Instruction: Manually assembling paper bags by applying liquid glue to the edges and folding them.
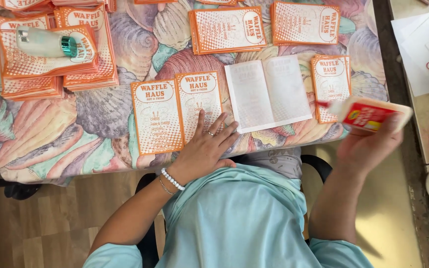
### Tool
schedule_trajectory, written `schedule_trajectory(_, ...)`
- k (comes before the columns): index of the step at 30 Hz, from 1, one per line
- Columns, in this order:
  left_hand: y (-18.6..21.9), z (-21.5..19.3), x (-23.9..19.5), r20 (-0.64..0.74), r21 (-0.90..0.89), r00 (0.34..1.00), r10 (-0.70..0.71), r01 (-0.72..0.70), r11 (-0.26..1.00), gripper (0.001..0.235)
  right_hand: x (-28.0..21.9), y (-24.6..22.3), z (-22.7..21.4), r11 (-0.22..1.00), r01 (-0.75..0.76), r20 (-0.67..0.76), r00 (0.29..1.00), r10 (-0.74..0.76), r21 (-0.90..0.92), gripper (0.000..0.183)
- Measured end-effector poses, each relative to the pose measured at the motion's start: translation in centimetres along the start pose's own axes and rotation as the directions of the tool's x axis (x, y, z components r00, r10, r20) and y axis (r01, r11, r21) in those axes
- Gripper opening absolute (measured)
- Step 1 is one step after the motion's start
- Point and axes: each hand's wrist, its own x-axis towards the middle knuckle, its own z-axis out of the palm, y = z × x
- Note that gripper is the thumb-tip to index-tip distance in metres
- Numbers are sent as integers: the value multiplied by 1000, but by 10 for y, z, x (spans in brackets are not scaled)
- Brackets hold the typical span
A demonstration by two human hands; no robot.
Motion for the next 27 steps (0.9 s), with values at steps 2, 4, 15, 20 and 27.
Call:
schedule_trajectory(2, 1, -1, 0, 4, -5, 1000, -1, 1, 1000, 76, -16, 2, 27, 987, -157, -20, 987, 157, 30, 49)
schedule_trajectory(4, 0, 1, 0, 4, -5, 1000, -3, 4, 1000, 76, -29, 16, 42, 950, -306, -35, 950, 309, 67, 45)
schedule_trajectory(15, -1, 14, -3, -78, -157, 996, -36, 23, 987, 76, -90, 6, 80, 952, -85, 634, 728, 260, -293, 50)
schedule_trajectory(20, -2, 14, -3, -86, -162, 996, -34, 20, 987, 74, -105, 12, 83, 953, -37, 657, 716, 236, -301, 46)
schedule_trajectory(27, -2, 10, -3, -52, -167, 998, -28, 19, 986, 73, -108, 23, 82, 968, 4, 663, 729, 170, -253, 43)
